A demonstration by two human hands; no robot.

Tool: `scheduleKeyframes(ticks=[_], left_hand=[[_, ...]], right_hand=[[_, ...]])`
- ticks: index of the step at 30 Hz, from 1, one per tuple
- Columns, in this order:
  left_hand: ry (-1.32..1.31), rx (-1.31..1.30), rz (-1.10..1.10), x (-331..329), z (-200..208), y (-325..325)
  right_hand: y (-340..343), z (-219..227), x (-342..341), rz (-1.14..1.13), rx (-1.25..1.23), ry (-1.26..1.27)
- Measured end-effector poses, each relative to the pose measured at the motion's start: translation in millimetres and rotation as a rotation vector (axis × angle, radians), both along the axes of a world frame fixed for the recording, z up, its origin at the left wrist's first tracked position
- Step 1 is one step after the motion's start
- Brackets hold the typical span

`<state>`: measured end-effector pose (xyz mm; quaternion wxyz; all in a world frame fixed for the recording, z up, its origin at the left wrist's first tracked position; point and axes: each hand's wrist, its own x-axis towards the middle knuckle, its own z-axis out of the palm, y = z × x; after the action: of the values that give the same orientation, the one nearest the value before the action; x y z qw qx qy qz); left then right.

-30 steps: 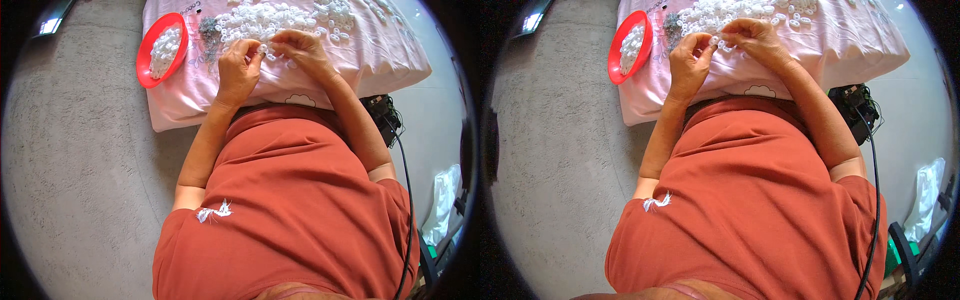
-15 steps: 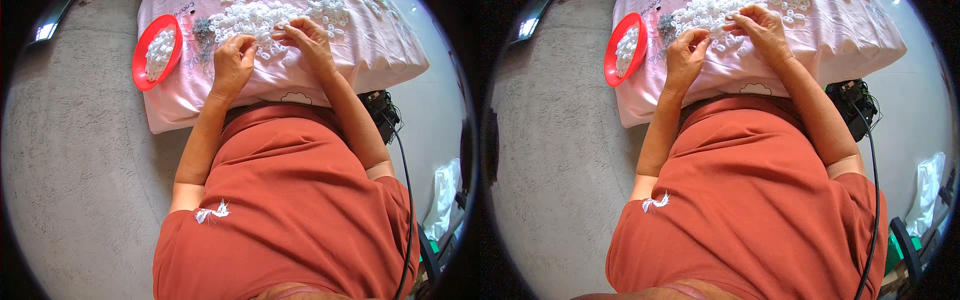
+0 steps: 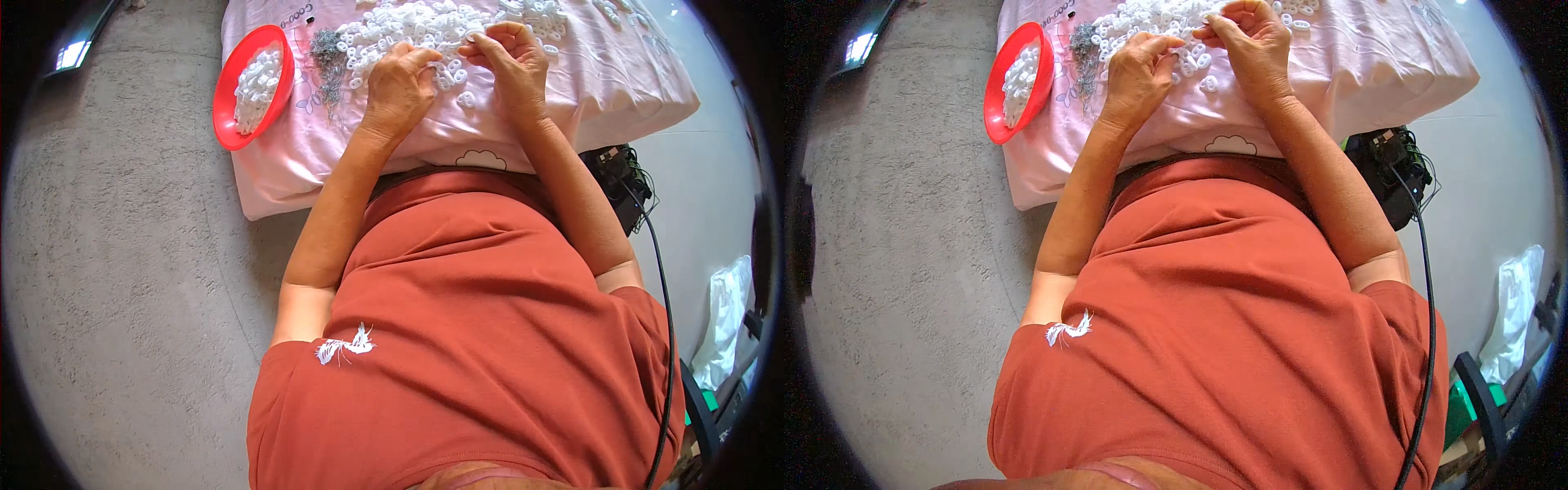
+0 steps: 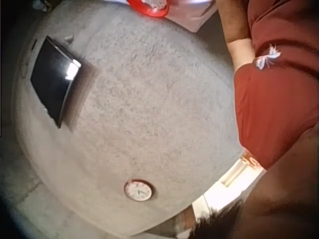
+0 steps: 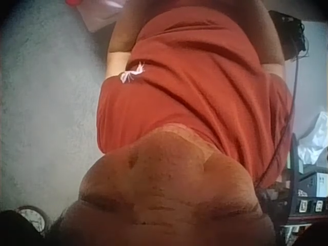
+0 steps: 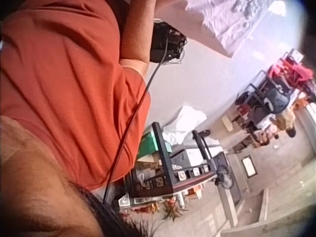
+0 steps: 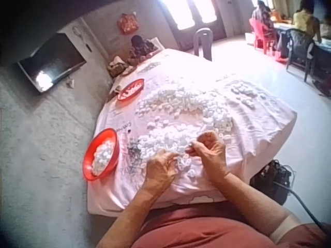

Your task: The person assembles plastic curtain gliders by inserting small metal pins into plastic pieces by hand and placing the assembled parts into a bowl.

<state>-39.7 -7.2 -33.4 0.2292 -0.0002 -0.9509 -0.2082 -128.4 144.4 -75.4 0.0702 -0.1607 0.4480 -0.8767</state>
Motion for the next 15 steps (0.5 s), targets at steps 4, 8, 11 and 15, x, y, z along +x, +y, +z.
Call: scheduleKeyframes(ticks=[4,8,11,15], left_hand=[[-0.066,-0.008,0.089,-2.6,-2.4,-6.8],[-0.067,-0.04,0.101,-5.4,-1.3,-6.6],[-0.001,-0.085,0.078,-12.5,-1.2,-0.8],[-0.012,-0.128,0.058,-21.7,-1.7,3.2]], right_hand=[[-1.6,-0.2,-2.7,-0.037,0.008,-0.005],[-4.7,-7.2,-5.5,-0.078,-0.024,-0.003],[-5.3,-7.0,-5.3,-0.11,-0.009,0.006],[-5.1,-6.9,-3.8,-0.088,0.03,0.029]])
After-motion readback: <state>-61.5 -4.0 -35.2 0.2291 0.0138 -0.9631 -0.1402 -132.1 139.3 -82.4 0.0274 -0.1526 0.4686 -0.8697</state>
